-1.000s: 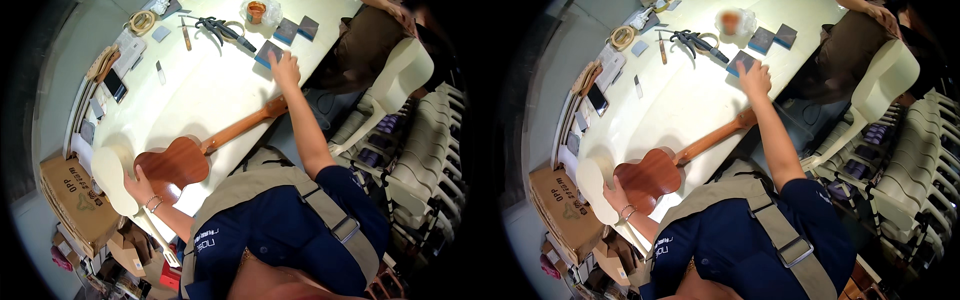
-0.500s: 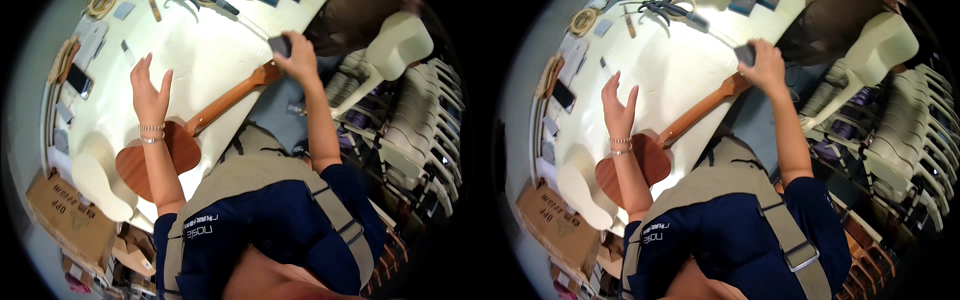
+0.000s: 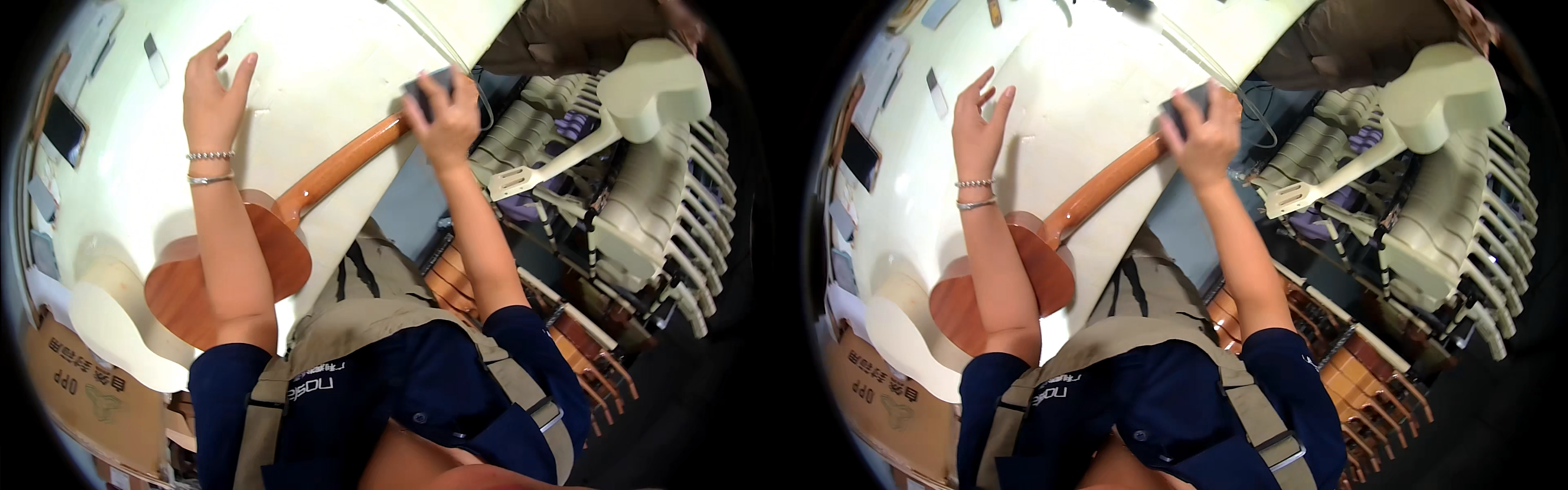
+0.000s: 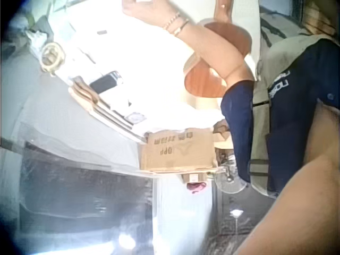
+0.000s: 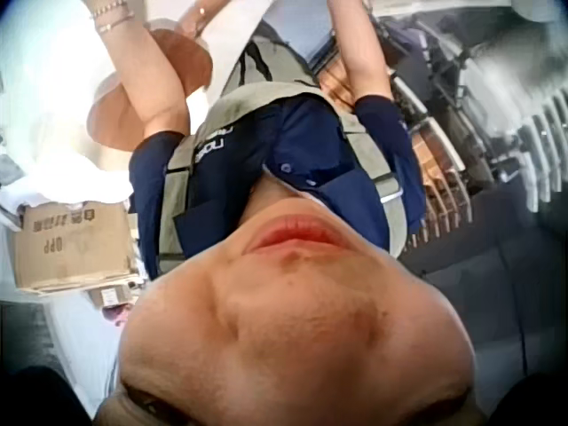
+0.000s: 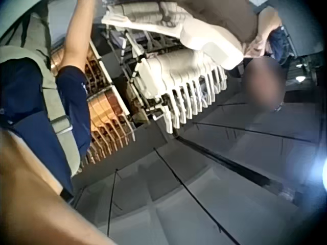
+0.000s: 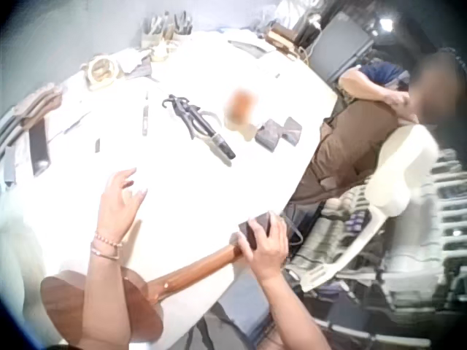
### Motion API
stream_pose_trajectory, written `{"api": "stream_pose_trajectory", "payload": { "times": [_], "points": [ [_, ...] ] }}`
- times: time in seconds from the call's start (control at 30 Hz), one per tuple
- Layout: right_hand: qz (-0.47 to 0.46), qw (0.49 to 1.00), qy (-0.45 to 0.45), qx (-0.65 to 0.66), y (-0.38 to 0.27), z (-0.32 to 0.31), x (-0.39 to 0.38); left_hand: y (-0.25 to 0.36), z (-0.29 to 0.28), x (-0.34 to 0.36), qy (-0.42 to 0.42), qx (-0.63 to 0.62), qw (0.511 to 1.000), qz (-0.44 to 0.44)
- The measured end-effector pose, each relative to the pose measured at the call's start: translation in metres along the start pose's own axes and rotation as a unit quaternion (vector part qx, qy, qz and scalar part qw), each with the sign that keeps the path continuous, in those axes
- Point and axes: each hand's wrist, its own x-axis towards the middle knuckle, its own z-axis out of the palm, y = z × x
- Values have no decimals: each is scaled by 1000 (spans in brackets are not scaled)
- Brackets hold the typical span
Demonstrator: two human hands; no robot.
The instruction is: The person sands the back and neck of a ukulele using a sanding block, then places it on a storage rack and picks up another ukulele to sand.
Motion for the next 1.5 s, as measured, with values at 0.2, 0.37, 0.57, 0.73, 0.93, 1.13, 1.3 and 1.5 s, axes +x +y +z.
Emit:
{"api": "stream_pose_trajectory", "payload": {
  "times": [0.2,0.37,0.57,0.73,0.93,1.13,1.3,1.5],
  "points": [
    [117,986,96,-65,26,8,22,-6,0,0,-14,5,1000,-15],
    [38,999,-20,7,-10,0,-17,-1,0,5,-51,21,997,-59],
    [111,988,94,-57,31,1,30,-4,4,9,-76,11,995,-56],
    [40,999,-1,18,-20,-2,-34,-15,9,5,-60,27,998,-23],
    [120,988,68,-67,19,5,33,-8,4,5,-76,22,996,-34],
    [51,999,-3,19,-11,0,-30,-18,7,4,-72,29,997,-30],
    [169,983,61,-37,42,-3,37,-15,8,7,-83,21,996,-14],
    [63,997,22,39,-13,3,-38,-17,6,2,-79,39,995,-37]
  ]
}}
